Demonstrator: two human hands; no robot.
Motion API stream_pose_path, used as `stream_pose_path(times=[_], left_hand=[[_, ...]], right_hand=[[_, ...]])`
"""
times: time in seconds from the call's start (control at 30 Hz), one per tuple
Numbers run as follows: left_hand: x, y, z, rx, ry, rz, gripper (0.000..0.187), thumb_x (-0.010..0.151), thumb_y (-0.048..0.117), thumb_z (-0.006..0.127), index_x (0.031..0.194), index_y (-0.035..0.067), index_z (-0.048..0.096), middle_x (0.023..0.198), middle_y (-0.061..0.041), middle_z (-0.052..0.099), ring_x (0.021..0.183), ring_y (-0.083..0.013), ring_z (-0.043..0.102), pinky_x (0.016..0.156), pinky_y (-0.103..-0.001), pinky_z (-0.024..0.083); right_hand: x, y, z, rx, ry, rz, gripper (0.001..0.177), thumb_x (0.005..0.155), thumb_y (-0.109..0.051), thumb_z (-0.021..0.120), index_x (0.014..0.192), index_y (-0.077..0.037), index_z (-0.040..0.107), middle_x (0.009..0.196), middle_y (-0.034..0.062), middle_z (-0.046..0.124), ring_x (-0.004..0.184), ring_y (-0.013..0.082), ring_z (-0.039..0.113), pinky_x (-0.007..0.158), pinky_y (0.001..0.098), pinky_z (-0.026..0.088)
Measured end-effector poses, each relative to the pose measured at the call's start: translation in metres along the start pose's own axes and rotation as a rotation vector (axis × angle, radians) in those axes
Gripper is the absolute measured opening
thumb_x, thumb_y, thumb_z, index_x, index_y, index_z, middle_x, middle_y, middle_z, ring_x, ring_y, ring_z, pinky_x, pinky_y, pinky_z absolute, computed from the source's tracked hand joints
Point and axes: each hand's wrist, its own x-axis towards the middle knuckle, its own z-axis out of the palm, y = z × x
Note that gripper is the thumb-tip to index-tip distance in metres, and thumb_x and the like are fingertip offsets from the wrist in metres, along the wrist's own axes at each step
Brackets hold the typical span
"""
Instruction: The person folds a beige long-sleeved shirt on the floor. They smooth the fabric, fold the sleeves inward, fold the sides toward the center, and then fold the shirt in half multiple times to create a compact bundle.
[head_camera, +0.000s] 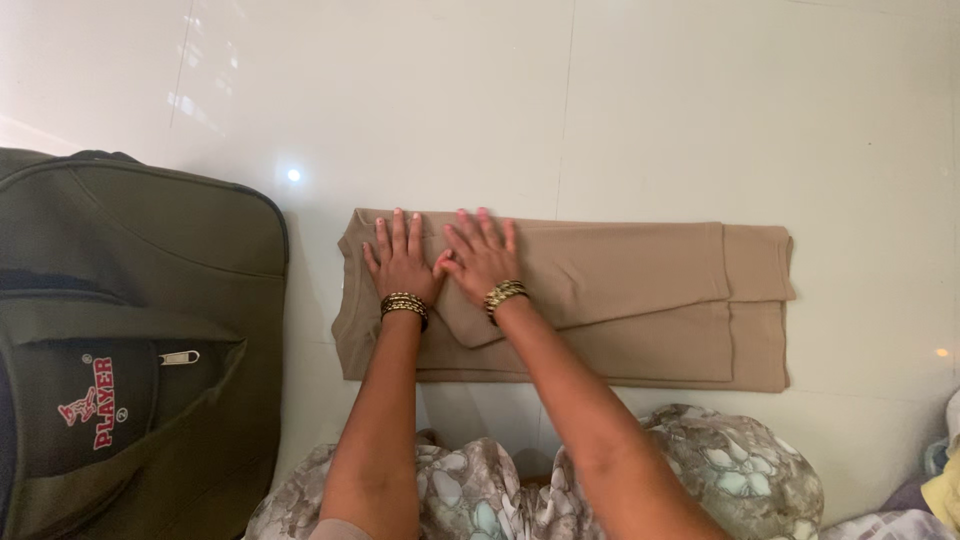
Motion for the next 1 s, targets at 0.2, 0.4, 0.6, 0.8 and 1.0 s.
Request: stream_pose_path(times=[0.2, 0.4, 0.6, 0.8, 1.0], left_hand=[[-0.002, 0.002, 0.005, 0.024, 0.011, -0.035, 0.074, 0.096, 0.068, 0.036, 0.159, 0.032, 0.024, 0.17, 0.0, 0.01, 0.156, -0.0285, 0.005, 0.121, -0.063, 0.006], [-0.022, 0.051, 0.047, 0.082, 0.283, 0.099, 0.073, 0.102, 0.066, 0.031, 0.163, 0.026, 0.024, 0.173, -0.01, 0.009, 0.159, -0.0314, 0.007, 0.126, -0.059, 0.005], [-0.095, 0.092, 0.051, 0.012, 0.014, 0.316, 0.076, 0.099, 0.07, 0.029, 0.161, 0.027, 0.023, 0.171, -0.006, 0.008, 0.157, -0.0302, 0.005, 0.126, -0.052, 0.006], [-0.111, 0.081, -0.005, 0.171, -0.149, 0.168, 0.073, 0.096, 0.068, 0.031, 0.16, 0.034, 0.019, 0.17, 0.001, 0.003, 0.156, -0.0258, 0.0, 0.124, -0.056, 0.003], [-0.106, 0.118, 0.034, 0.297, -0.027, 0.186, 0.067, 0.101, 0.047, 0.042, 0.161, 0.026, 0.022, 0.173, -0.009, 0.002, 0.156, -0.0283, 0.0, 0.121, -0.056, 0.004]], right_hand=[[-0.034, 0.071, -0.01, -0.059, 0.026, 0.253, 0.074, 0.095, -0.067, 0.02, 0.159, -0.03, 0.015, 0.167, 0.0017, 0.002, 0.152, 0.0314, -0.005, 0.116, 0.0625, -0.005], [-0.075, 0.095, 0.038, -0.078, 0.36, 0.316, 0.058, 0.108, -0.045, 0.033, 0.164, -0.031, 0.026, 0.177, 0.0013, 0.015, 0.163, 0.031, 0.005, 0.127, 0.0594, 0.004], [-0.112, 0.063, 0.067, -0.053, 0.209, 0.094, 0.062, 0.102, -0.048, 0.034, 0.16, -0.031, 0.023, 0.17, -0.001, 0.012, 0.156, 0.0276, 0.004, 0.123, 0.0535, 0.004], [-0.147, 0.119, 0.035, 0.072, 0.141, 0.336, 0.067, 0.099, -0.058, 0.038, 0.159, -0.033, 0.026, 0.171, 0.0009, 0.011, 0.156, 0.0302, 0.004, 0.122, 0.0534, 0.005], [-0.154, 0.156, 0.058, 0.205, 0.48, 0.542, 0.023, 0.098, -0.027, 0.062, 0.119, -0.024, 0.069, 0.144, 0.0014, 0.055, 0.139, 0.0306, 0.042, 0.116, 0.058, 0.029]])
